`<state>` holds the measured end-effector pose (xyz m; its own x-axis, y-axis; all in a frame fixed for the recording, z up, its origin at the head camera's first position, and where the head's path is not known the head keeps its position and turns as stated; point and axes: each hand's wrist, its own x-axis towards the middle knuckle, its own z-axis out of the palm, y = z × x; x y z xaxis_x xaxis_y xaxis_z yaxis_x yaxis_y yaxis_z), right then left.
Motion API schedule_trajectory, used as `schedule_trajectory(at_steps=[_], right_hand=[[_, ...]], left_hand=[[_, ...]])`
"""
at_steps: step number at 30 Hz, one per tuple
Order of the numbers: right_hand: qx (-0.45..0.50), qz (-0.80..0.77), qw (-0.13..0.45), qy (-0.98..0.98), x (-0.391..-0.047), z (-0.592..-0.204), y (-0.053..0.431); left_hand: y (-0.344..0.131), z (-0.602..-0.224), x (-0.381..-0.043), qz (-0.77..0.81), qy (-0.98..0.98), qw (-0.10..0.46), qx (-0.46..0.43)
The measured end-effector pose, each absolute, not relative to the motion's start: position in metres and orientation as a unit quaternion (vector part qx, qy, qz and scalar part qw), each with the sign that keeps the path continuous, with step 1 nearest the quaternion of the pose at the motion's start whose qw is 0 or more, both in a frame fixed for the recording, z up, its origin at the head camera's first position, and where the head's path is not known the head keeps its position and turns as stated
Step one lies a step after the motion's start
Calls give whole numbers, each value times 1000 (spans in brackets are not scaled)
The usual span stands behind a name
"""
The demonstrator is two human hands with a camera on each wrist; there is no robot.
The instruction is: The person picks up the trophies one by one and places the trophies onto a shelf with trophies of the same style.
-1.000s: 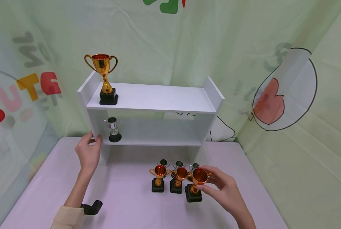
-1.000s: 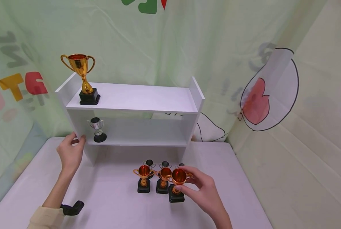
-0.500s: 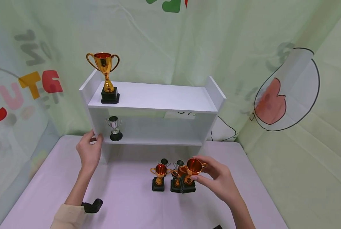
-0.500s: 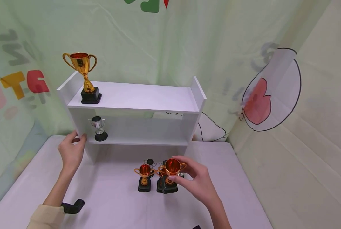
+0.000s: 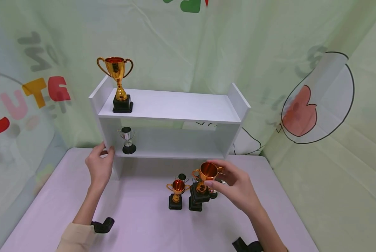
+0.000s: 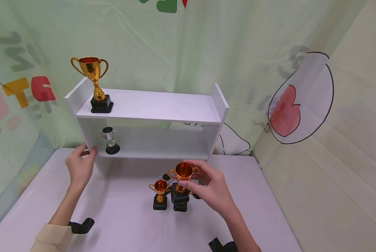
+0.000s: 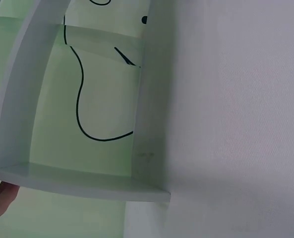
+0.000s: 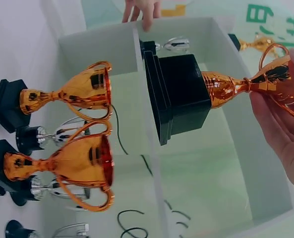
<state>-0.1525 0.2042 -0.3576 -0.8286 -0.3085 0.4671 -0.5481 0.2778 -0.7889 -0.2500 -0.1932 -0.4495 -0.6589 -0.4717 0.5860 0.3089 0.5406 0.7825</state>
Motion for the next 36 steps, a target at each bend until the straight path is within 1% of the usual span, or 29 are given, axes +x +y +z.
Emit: schedule_trajectory(at_steps=[14,22,29,36], right_hand=[[266,539,94,-794,-159,-332,184],[273,535,111,-792,-166,-314,179],[275,537,109,-790,-170,-302,172],[298,541,108,-779,-176,-289,163]], left_hand=[[-191,-449,-248,-482,-776,402,61],[-191,-448,-247,-484,-774,404,65],[-192,-449,-247,-486,-773,403,66],[-191,-450,-248,-489,-773,400,63]])
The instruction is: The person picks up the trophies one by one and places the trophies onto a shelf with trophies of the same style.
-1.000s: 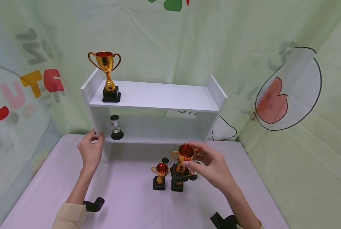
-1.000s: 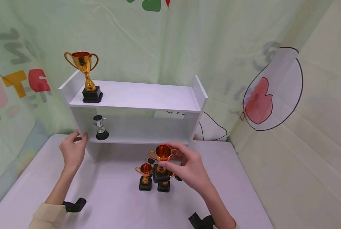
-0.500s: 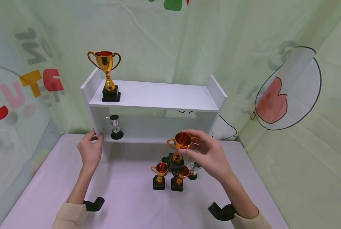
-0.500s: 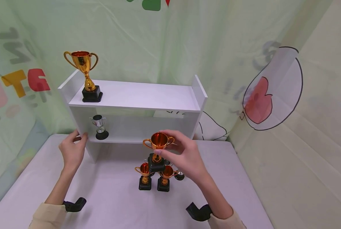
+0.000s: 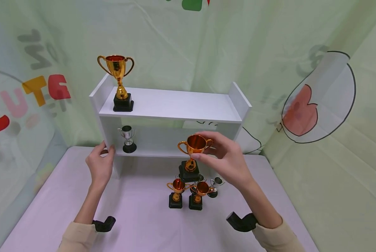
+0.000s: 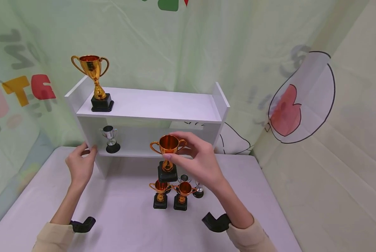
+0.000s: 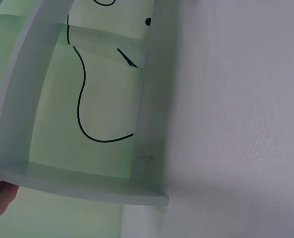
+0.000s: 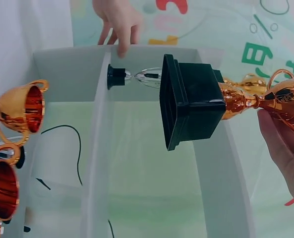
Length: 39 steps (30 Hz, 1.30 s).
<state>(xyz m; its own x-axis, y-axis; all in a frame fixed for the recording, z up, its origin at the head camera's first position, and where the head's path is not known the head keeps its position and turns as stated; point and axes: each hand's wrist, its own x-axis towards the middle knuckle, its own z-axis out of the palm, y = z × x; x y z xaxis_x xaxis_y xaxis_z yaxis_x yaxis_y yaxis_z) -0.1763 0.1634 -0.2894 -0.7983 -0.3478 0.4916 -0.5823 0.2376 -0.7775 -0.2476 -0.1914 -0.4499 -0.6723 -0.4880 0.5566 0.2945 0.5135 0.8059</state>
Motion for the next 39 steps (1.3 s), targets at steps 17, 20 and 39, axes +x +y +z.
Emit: schedule_trajectory(at_steps=[17,20,39], right_hand=[[279,550,127,-777,-186,-251,141],[281,559,140,-768,-189,-243,134],[283,575,210,-739,-213,-207,107]], left_hand=[[-192,-450,-247,-493,-769,404,56],[-192,-450,-247,-494,-769,403,58],[-192,-451,-250,-503,-762,404,59]])
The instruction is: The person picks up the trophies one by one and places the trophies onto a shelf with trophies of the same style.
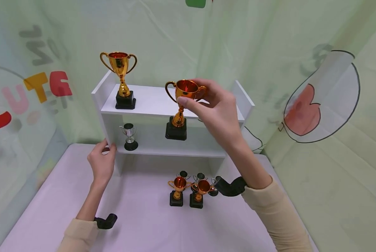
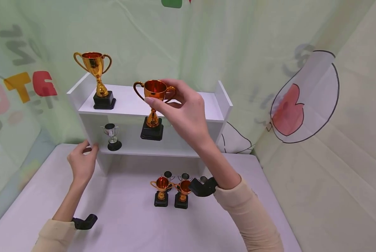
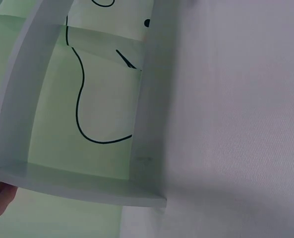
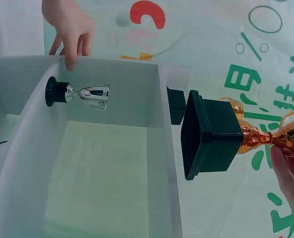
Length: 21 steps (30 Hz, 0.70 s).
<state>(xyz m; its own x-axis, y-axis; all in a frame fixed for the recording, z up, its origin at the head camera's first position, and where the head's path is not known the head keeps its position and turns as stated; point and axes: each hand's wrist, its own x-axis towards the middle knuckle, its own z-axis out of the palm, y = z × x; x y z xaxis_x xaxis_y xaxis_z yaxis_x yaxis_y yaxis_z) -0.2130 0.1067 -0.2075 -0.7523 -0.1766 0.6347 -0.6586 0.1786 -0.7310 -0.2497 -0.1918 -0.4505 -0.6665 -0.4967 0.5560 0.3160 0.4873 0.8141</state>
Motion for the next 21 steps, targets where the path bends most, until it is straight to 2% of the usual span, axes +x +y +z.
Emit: schedule_trajectory(at_steps=[10,21], right_hand=[[294,579,223,-727,-231,-198,96],[270,626,168,-712,-254,-184,80]], left_hand=[[-192,-450,-249,-501,-766,398,65],[-191,-449,-249,-493,-769,403,63]])
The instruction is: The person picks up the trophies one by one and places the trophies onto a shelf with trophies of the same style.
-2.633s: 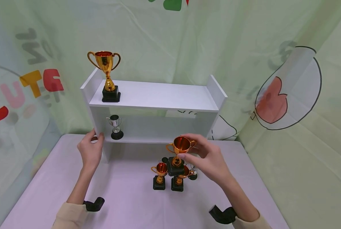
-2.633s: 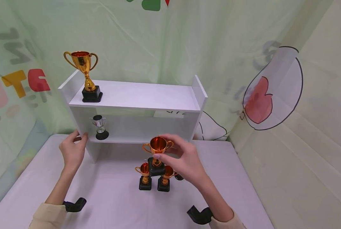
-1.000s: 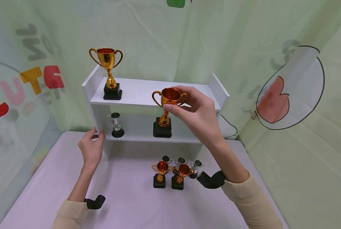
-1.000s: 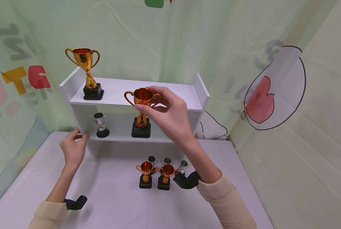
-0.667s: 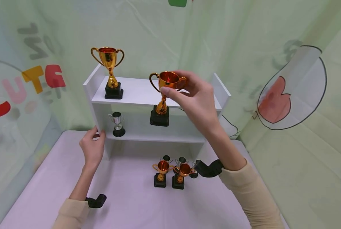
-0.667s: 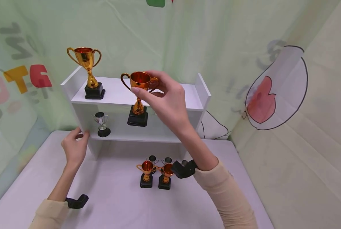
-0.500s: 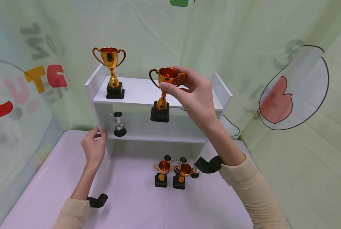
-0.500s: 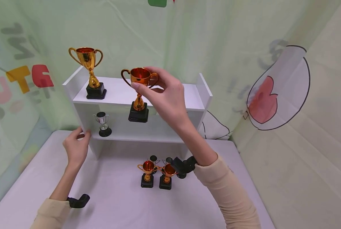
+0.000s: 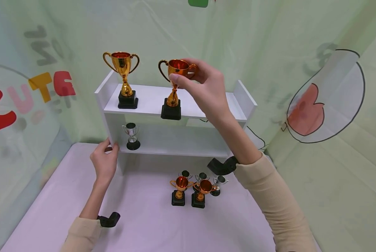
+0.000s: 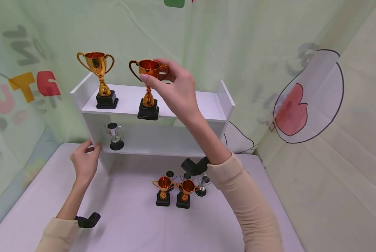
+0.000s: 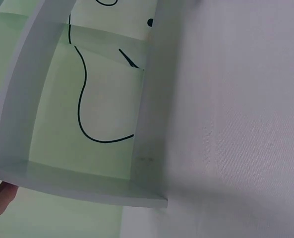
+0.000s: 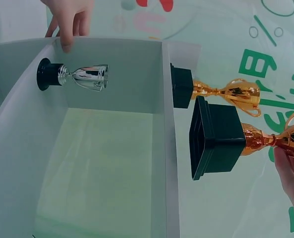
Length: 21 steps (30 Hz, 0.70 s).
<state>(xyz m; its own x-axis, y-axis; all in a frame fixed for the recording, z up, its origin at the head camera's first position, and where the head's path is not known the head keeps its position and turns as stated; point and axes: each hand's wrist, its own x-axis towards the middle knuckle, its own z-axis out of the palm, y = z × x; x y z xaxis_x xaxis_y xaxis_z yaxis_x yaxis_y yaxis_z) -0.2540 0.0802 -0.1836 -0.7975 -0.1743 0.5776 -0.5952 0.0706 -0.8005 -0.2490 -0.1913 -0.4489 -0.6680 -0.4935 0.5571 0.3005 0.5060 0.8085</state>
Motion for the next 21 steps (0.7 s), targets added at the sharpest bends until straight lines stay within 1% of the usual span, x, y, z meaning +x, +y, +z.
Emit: schedule_trajectory(at_steps=[5,21], right_hand=[[272,640,153,-702,-267,-182,73],[272,636,146,-707,-298,-190,60]], left_hand=[[-191,-448,-249,-493,-768,402,68],[-192,-449,-249,-501,-767,394,71]])
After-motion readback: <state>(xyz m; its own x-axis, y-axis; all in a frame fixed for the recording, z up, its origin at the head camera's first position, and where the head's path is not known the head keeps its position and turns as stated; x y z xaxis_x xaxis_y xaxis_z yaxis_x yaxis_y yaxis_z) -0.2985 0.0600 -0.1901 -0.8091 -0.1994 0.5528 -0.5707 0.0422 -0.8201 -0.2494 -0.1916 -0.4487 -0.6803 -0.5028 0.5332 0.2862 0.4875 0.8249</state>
